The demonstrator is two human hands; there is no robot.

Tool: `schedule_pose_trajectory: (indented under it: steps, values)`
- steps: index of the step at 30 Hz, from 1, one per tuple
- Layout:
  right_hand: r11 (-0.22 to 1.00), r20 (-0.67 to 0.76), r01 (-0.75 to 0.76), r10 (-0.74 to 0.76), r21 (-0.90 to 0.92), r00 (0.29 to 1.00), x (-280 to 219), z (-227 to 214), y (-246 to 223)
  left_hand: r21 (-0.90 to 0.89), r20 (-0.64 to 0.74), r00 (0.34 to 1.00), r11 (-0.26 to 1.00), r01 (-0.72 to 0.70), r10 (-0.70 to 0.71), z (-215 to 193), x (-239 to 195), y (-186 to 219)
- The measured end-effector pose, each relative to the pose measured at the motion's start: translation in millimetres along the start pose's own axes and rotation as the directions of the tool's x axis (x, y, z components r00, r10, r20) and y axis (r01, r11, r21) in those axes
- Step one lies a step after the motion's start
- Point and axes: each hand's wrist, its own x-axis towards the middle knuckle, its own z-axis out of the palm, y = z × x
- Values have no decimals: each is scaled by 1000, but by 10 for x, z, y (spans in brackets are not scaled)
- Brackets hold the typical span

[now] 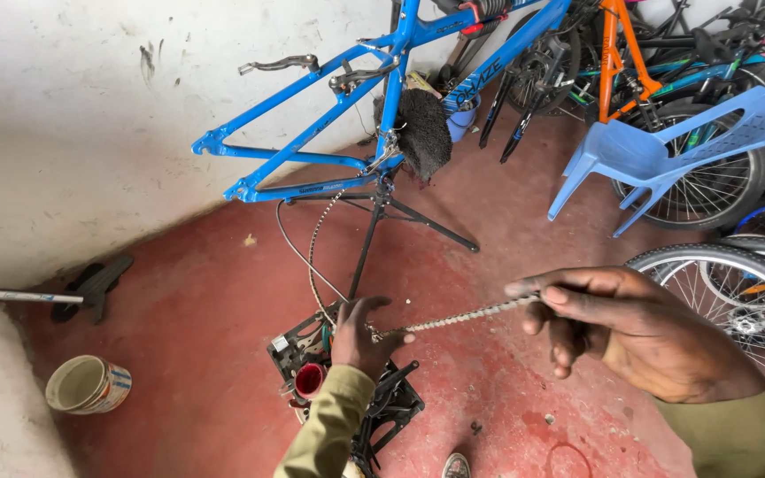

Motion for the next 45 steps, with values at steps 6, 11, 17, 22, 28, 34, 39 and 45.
schedule_pose_trajectory:
  steps: [6,11,17,22,28,34,39,45]
  values:
    - [992,237,125,-117,-19,964,93,175,-373,-786,128,615,299,541,-778,472,-348,-703]
    - [970,374,235,-198,-57,906,326,222,-878,-890,412,671,-114,441,-617,471,-275,-316]
    - [889,251,430,-457,156,853,1314,-216,-1376,-951,307,951,-42,305,-35,347,-124,150]
    - [851,103,514,-504,-108,857,2017,-272,-1345,-928,370,928,27,372,-48,545,163,560]
    - [899,179,403,-373,-173,910,2266,-228,-555,-938,337,917,-155,309,-212,732,246,1130]
    - [792,142,181,-120,-583,983,1819,9,0,-928,366,847,-87,361,-386,898,149,1081]
    - [412,469,476,-125,-777,874,1783,107,311,-926,349,834,-18,378,-427,1359,174,446]
    - [69,562,653,-446,-754,696,1913,153,1007,-924,267,847,129,361,-459,926,-91,436]
